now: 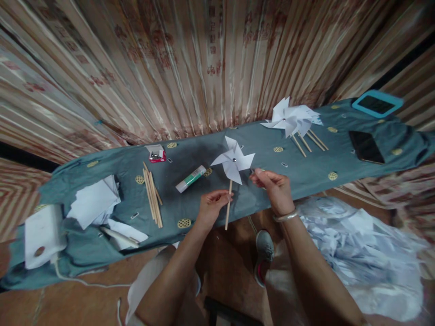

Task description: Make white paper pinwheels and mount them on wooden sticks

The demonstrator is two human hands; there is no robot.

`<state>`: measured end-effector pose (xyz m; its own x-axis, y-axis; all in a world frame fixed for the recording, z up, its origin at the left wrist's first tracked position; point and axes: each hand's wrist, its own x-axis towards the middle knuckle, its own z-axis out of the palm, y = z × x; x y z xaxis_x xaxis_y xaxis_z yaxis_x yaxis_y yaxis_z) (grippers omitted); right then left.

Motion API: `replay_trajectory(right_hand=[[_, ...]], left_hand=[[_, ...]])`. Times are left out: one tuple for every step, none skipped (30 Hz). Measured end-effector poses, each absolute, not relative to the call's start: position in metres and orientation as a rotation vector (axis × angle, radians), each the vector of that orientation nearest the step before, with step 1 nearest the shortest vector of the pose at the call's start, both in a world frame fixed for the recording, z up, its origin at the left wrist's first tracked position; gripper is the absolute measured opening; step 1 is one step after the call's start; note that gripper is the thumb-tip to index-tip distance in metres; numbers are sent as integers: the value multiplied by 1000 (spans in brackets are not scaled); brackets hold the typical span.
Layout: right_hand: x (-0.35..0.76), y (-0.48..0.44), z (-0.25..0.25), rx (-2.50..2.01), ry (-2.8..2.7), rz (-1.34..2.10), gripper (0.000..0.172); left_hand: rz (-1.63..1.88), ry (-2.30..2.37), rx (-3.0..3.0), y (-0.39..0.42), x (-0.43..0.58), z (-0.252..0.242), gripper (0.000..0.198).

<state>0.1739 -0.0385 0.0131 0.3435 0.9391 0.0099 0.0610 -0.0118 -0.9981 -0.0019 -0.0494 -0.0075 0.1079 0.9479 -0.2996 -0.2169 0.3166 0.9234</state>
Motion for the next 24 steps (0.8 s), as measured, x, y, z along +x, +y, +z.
replay_trajectory(right_hand=[[180, -37, 13, -1416, -967, 850, 33], [185, -36, 13, -1430, -956, 774, 32], [189, -34, 14, -1441, -959, 702, 31], [193, -33, 14, -1444, -978, 639, 30], [196, -32, 14, -1440, -1015, 593, 32], [197, -31, 14, -1431, -1060, 567, 35], [198, -30, 14, -1421, -1108, 556, 37], [198, -30, 15, -1412, -1152, 558, 39], [198, -29, 15, -1407, -1183, 567, 38], [198, -28, 16, -1405, -1198, 581, 37], [198, -28, 16, -1407, -1201, 599, 36], [197, -27, 16, -1410, -1193, 618, 35], [197, -26, 16, -1414, -1181, 641, 34], [198, -26, 15, -1416, -1165, 662, 34], [198, -26, 15, -1415, -1156, 684, 33], [198, -26, 15, -1411, -1155, 700, 32], [198, -26, 14, -1405, -1157, 710, 32], [198, -26, 14, -1398, -1163, 713, 31], [197, -26, 14, -1396, -1167, 710, 31], [197, -26, 14, -1397, -1170, 705, 31], [196, -26, 14, -1401, -1173, 699, 31], [195, -26, 14, -1403, -1170, 697, 31], [194, -26, 14, -1403, -1166, 701, 31], [193, -26, 14, -1400, -1160, 711, 31]], left_hand=[[1022, 1120, 843, -50, -2, -7, 15], [1014, 1118, 839, -50, -2, -7, 16], [1004, 1114, 832, -50, -2, -7, 16], [991, 1107, 826, -50, -2, -7, 17], [977, 1098, 824, -51, -1, -7, 18], [964, 1091, 827, -51, -1, -7, 19], [952, 1087, 835, -52, 0, -8, 20], [942, 1083, 847, -53, 0, -8, 20], [934, 1081, 859, -53, 1, -8, 21], [930, 1080, 868, -54, 1, -8, 21], [928, 1079, 874, -54, 1, -8, 20], [927, 1077, 876, -54, 1, -8, 20], [927, 1075, 876, -55, 1, -8, 20], [928, 1075, 875, -54, 1, -9, 19], [931, 1077, 874, -54, 0, -9, 19], [933, 1080, 872, -54, 0, -9, 20], [937, 1084, 869, -53, 0, -9, 20], [944, 1088, 865, -53, 0, -10, 20], [951, 1092, 860, -52, 0, -10, 20], [958, 1095, 855, -52, -1, -10, 21], [964, 1098, 851, -52, -1, -10, 21], [970, 1100, 848, -52, -1, -9, 20], [977, 1103, 844, -52, -1, -9, 20], [982, 1106, 841, -52, -2, -8, 20]])
